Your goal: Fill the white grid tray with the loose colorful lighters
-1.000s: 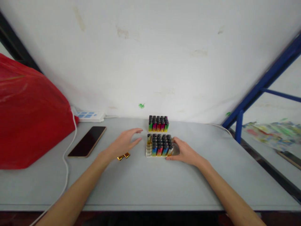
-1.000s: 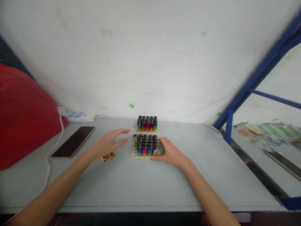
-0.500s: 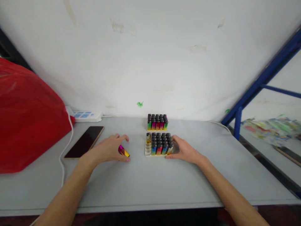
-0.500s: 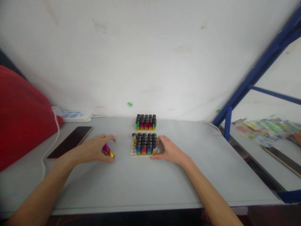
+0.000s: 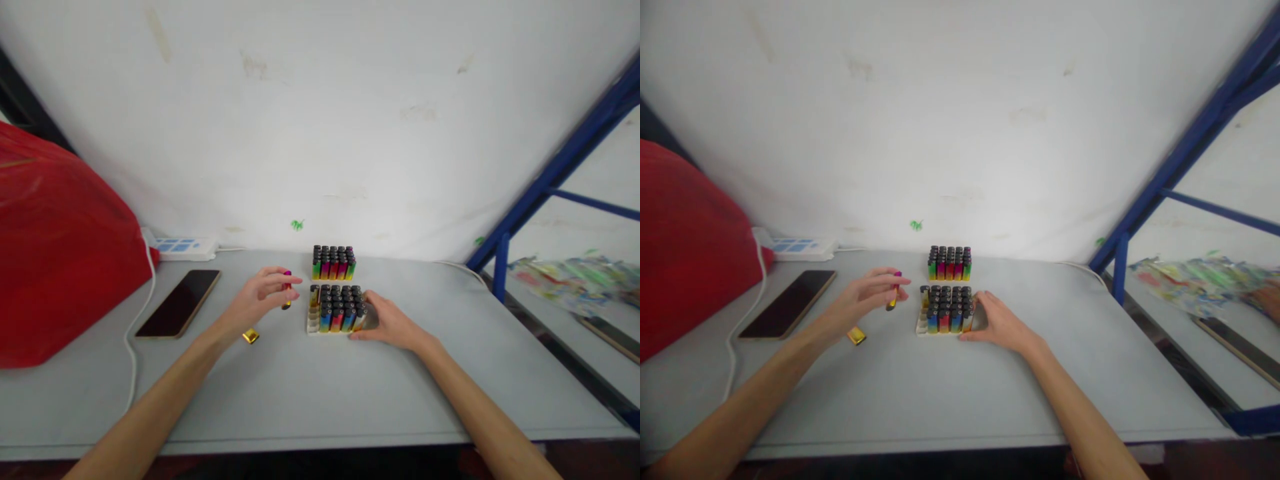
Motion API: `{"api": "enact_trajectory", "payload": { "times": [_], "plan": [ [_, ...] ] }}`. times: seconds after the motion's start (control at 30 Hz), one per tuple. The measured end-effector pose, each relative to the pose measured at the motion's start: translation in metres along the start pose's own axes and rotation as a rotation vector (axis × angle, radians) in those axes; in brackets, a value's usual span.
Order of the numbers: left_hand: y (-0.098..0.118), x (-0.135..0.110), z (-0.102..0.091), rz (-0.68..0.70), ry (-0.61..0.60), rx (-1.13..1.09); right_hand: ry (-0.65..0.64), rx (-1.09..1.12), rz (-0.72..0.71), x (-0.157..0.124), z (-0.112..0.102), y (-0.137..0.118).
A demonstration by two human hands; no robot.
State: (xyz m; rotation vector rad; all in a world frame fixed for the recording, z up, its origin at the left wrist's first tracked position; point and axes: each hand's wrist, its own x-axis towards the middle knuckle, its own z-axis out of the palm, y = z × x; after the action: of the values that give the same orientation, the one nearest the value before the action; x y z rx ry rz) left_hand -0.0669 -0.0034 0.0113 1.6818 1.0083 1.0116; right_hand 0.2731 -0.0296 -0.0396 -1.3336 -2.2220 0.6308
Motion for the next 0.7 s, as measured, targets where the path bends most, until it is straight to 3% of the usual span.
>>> {"api": "enact_trajectory", "payload": {
  "times": [0.27,0.47,0.7],
  "plan": [
    [-0.003,0.000,0.022,-0.107,0.141,-0.194,-0.010,0.010,0.014,0.001,-0.002,-0.002],
    [-0.015,0.003,0.028,-0.123,0.216,-0.169,-0.009,0.013,0.001,0.000,-0.002,-0.003],
    [-0.016,0.004,0.035,-0.129,0.151,-0.257,-0.010,0.005,0.012,0.001,-0.001,-0.001]
  ]
}}
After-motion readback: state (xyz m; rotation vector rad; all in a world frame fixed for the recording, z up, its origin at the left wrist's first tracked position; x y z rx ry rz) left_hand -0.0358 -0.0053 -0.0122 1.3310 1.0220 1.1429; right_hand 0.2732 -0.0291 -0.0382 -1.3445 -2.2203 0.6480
